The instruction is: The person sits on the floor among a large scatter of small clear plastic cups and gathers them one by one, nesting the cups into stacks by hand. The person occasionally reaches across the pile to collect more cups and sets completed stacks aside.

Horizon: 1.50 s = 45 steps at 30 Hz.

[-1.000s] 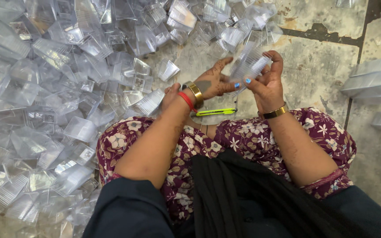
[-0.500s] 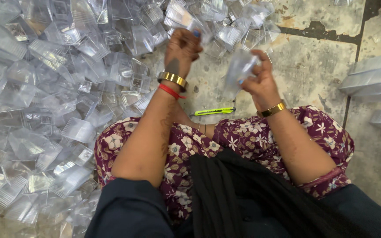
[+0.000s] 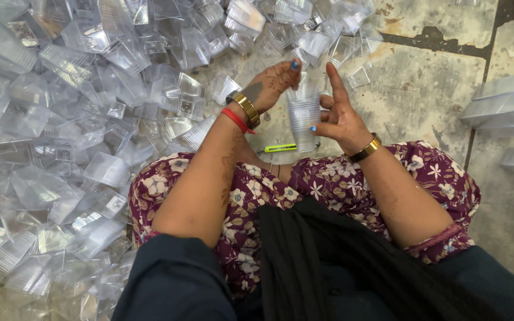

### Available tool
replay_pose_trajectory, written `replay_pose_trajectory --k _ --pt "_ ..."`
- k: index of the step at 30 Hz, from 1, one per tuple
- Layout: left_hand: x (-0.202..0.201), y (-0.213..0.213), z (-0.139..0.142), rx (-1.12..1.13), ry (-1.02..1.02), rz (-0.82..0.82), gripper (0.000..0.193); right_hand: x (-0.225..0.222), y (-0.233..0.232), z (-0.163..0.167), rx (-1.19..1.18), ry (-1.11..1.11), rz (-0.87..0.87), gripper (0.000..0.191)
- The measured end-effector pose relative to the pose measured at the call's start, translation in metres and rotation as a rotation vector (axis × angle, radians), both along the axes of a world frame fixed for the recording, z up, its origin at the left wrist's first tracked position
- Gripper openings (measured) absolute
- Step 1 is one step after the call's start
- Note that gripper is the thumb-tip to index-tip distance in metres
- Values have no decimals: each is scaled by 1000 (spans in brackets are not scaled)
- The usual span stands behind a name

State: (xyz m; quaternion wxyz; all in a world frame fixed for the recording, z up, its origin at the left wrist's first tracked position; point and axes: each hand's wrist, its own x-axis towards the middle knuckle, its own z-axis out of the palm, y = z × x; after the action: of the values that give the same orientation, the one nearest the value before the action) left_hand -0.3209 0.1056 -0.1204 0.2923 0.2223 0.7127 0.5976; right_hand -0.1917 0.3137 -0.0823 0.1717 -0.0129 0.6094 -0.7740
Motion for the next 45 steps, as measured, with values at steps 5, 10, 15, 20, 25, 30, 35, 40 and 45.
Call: replay_pose_trajectory --k 5,10,15,20,25,30,35,40,45 --pt "11 -1 3 -52 -108 -70 93 2 4 -5 7 -33 0 110" --pt "22 12 2 -9 -125 -10 97 -4 6 -14 -37 -26 -245 91" --pt "33 25 -1 -24 -384 -12 109 -6 15 -14 -184 -38 -430 82" --pt "31 20 -2 -169 -376 -133 106 -13 22 -12 -249 -40 -700 82" --pt "8 3 4 -238 -175 162 62 -13 25 -15 -140 -84 -615 84" --pt "-7 -6 4 69 -190 588 48 -7 22 -19 119 -15 -352 90" --pt "1 2 -7 -12 -92 278 47 -3 12 -13 210 -8 -3 109" --pt "5 6 -22 -195 5 57 59 -1 9 -8 188 -64 -9 112" --pt "13 15 -30 -46 42 3 94 -5 15 -14 166 -34 -137 97"
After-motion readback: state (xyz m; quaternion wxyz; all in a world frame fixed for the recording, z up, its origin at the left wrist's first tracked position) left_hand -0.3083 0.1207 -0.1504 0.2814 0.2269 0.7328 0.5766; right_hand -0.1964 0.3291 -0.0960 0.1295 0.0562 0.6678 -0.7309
